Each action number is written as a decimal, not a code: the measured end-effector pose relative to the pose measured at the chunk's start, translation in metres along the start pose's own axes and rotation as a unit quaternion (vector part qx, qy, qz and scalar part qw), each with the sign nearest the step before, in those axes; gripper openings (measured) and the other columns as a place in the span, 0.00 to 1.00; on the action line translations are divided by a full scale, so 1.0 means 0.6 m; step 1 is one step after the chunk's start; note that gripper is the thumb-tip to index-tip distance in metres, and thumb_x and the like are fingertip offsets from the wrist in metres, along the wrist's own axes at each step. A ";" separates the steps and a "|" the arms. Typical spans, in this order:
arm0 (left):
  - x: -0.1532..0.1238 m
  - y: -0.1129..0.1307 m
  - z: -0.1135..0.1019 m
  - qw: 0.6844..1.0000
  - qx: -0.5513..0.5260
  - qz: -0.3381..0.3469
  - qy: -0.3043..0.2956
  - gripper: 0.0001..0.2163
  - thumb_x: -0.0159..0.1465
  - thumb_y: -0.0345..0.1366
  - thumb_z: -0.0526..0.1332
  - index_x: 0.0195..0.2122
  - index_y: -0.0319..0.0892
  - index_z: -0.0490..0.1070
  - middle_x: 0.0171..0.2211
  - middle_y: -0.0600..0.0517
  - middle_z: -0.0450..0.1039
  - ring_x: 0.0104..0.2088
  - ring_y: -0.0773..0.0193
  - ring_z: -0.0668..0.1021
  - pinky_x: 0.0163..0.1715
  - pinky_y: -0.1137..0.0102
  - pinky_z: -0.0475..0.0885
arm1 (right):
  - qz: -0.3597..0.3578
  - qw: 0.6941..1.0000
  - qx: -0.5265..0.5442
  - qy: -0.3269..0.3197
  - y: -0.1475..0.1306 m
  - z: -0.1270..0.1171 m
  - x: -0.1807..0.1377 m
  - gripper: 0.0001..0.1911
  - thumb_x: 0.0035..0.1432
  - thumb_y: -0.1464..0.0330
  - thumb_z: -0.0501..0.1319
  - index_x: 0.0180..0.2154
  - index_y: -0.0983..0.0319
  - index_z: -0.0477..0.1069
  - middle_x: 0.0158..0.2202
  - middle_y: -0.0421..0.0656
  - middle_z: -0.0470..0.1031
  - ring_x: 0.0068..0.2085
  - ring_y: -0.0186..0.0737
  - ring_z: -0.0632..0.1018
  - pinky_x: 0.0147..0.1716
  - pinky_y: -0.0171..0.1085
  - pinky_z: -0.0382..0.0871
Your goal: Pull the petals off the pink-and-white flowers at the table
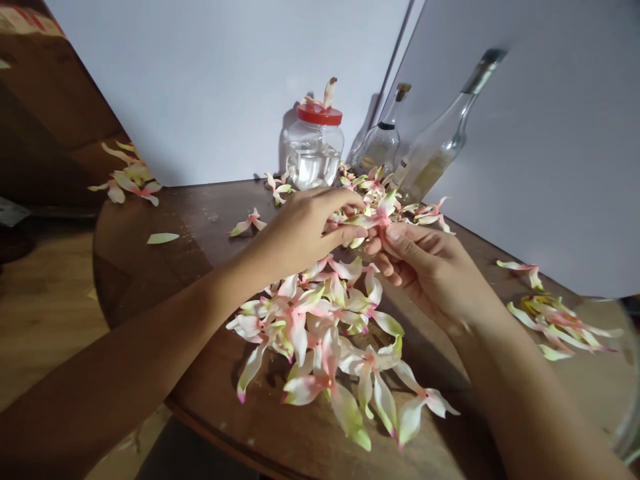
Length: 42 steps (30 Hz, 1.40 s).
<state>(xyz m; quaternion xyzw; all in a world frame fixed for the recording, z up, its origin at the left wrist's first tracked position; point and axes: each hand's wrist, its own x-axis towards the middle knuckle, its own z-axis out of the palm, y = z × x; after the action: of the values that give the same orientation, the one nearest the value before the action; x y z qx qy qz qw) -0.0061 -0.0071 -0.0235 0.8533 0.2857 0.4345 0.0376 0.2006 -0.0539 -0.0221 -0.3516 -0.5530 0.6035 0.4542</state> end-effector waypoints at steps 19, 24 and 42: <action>0.002 0.001 0.002 0.989 -0.118 0.068 0.050 0.06 0.63 0.28 0.68 0.39 0.43 0.81 0.39 0.50 0.82 0.42 0.65 0.81 0.44 0.68 0.76 | -0.069 0.988 -0.121 0.061 0.020 0.010 0.000 0.18 0.65 0.58 0.65 0.27 0.62 0.73 0.27 0.41 0.70 0.27 0.33 0.71 0.24 0.35 0.55; 0.003 -0.007 0.002 0.990 -0.102 0.066 0.067 0.05 0.61 0.27 0.69 0.37 0.43 0.82 0.37 0.51 0.82 0.40 0.65 0.81 0.43 0.68 0.76 | -0.056 0.987 -0.145 0.030 0.019 0.007 0.000 0.17 0.67 0.57 0.63 0.30 0.62 0.75 0.27 0.40 0.69 0.26 0.31 0.66 0.26 0.36 0.56; 0.004 0.006 0.002 0.991 -0.084 0.084 0.054 0.02 0.63 0.35 0.69 0.34 0.43 0.80 0.34 0.51 0.81 0.36 0.64 0.79 0.39 0.68 0.74 | -0.074 0.995 -0.068 0.022 0.018 0.004 0.004 0.16 0.62 0.59 0.68 0.28 0.63 0.73 0.23 0.36 0.68 0.23 0.29 0.67 0.23 0.31 0.60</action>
<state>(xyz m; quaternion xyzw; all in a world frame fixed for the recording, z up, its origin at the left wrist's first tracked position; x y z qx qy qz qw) -0.0024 -0.0088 -0.0214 0.8433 0.1775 0.5041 0.0572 0.1960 -0.0524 -0.0320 -0.3529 -0.6072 0.5217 0.4844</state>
